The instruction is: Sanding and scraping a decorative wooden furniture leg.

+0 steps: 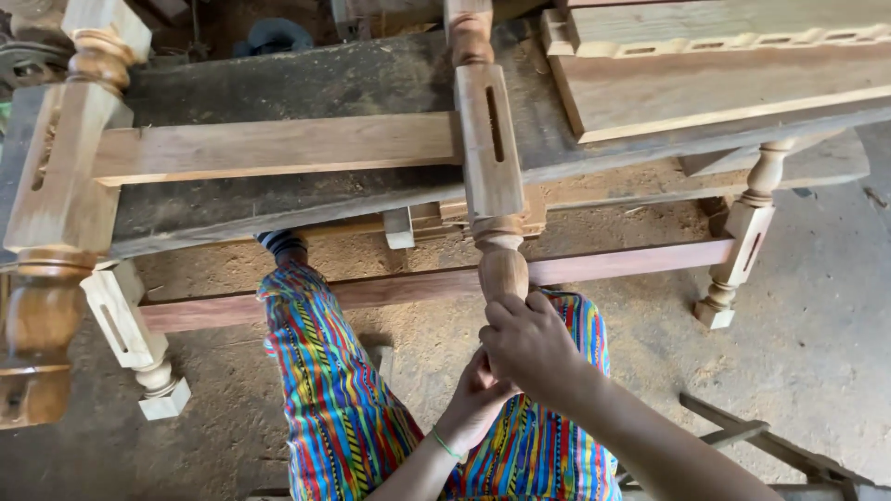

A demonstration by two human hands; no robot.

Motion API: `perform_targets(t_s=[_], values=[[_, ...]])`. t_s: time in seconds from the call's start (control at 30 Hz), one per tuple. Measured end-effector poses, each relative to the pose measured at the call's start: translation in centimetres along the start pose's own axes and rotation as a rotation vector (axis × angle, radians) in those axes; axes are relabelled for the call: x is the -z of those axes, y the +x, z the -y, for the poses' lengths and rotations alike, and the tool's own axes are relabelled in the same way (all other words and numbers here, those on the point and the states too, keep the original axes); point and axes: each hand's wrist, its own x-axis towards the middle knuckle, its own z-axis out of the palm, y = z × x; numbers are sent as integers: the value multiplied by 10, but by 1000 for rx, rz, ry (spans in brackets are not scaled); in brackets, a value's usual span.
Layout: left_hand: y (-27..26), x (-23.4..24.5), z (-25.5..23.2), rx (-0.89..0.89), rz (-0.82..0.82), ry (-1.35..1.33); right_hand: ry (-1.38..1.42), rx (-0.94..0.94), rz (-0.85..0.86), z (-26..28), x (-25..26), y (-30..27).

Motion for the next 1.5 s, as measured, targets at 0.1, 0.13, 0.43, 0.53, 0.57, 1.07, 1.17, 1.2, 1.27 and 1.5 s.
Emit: perform_targets(t_s=[0.1,0.13,0.43,0.53,0.57,1.07,1.17,1.2,1.27,1.5], values=[[2,25,24,56,-38,-72,-209,135,196,11,-24,9],[2,25,24,60,-35,-73,-210,130,198,14,-29,11],[1,10,3,51,-123,65,280,-214,-364,-12,-12,-41],[3,-5,-16,58,-77,194,476,-443,-598,-14,-78,-72],[6,-4,-16,38,-110,226,588,-578,-687,-8,-90,-73],[32,-6,-43,52,-406,343,978,-798,-803,11,-94,-65],[27,-2,-37,104,-438,284,951,-788,-790,17,-85,-67],[27,-2,-35,121,-467,232,929,-739,-794,16,-83,-67],[24,-4,-33,107,-450,191,906,-720,-783,17,-77,-68],[27,-4,-33,116,-421,135,1030,-655,-897,14,-70,-48]])
